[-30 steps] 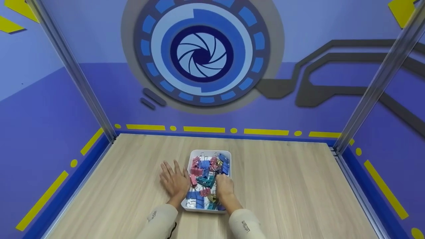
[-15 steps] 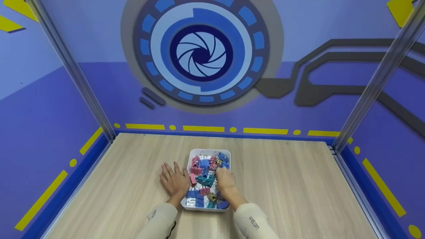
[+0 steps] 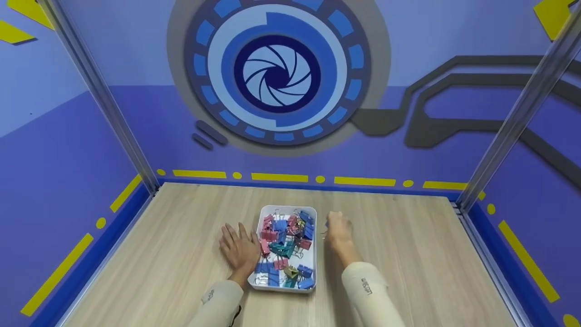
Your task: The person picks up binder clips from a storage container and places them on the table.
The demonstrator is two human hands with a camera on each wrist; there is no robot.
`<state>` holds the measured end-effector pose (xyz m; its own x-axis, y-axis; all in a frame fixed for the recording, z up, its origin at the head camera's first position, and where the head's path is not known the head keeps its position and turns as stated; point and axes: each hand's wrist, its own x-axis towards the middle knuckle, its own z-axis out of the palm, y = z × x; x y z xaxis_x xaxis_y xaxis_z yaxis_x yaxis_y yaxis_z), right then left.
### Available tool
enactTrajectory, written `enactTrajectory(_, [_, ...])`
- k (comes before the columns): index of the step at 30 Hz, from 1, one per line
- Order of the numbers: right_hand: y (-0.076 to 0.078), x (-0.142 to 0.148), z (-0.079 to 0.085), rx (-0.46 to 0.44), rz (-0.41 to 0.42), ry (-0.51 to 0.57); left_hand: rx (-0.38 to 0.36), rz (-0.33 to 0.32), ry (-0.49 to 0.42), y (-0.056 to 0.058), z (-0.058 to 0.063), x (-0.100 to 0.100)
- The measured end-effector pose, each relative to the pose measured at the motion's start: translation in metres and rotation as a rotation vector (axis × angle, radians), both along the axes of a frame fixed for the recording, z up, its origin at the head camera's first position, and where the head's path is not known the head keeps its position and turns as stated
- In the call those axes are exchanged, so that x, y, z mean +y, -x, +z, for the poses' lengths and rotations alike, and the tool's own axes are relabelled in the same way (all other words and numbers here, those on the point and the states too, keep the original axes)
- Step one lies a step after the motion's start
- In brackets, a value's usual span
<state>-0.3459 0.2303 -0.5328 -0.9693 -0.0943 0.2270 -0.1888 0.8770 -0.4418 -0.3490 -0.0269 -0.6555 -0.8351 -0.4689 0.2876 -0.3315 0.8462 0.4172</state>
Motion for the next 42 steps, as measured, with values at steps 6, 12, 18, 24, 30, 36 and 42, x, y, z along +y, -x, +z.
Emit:
enactTrajectory(6, [-0.007,0.040,-0.028,-0.031,-0.072,-0.034,-0.015,-0.004,0.000,-0.002,-0.002,0.008])
enactTrajectory(12, [-0.019,0.063,-0.058,-0.038,-0.083,-0.144,0.006,0.009,0.015,-0.004,-0.005,0.010])
enactTrajectory(18, [-0.022,0.073,-0.070,-0.054,-0.111,-0.148,-0.010,0.008,0.005,-0.004,-0.004,0.011])
enactTrajectory(24, [-0.015,0.081,-0.068,-0.096,-0.127,-0.148,-0.006,0.006,0.015,0.000,0.000,0.014])
enactTrajectory(30, [-0.010,0.088,-0.060,-0.154,-0.085,-0.205,-0.022,0.005,0.012,0.001,0.000,0.015])
enactTrajectory(36, [0.000,0.084,-0.052,-0.202,0.000,-0.234,-0.033,0.020,0.013,0.003,0.000,0.008])
enactTrajectory(42, [0.011,0.063,-0.037,-0.131,0.054,-0.190,-0.039,0.042,0.040,0.004,-0.002,0.000])
